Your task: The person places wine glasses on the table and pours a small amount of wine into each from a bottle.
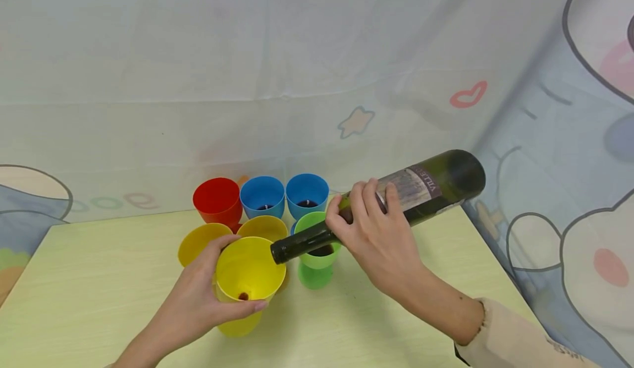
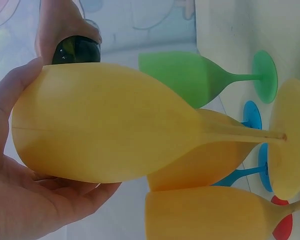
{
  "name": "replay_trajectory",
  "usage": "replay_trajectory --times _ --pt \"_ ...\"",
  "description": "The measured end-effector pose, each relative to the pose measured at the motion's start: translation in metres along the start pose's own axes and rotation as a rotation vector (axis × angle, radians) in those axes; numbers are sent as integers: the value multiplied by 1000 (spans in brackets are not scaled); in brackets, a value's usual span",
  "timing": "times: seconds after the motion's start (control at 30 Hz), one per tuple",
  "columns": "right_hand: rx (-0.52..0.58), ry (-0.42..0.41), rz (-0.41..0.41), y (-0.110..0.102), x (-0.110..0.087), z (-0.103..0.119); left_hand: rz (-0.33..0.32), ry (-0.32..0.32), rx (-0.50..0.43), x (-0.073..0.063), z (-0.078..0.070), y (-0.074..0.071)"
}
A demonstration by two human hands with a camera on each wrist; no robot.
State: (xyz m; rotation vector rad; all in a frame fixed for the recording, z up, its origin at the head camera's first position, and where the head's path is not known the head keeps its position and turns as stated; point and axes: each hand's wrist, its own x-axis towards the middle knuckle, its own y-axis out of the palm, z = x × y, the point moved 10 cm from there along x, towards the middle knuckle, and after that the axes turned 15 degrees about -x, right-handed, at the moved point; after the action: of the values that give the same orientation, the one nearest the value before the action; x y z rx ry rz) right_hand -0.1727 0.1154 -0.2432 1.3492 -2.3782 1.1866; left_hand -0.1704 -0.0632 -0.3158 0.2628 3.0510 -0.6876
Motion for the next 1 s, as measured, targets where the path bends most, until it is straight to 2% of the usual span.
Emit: replay_trajectory --times 0.43,1.0 --pt "47 -6 -30 -3 2 -2 -2 -10 -8 1 1 1" --pt "33 -16 -28 -4 3 0 -1 -18 4 -1 1 0"
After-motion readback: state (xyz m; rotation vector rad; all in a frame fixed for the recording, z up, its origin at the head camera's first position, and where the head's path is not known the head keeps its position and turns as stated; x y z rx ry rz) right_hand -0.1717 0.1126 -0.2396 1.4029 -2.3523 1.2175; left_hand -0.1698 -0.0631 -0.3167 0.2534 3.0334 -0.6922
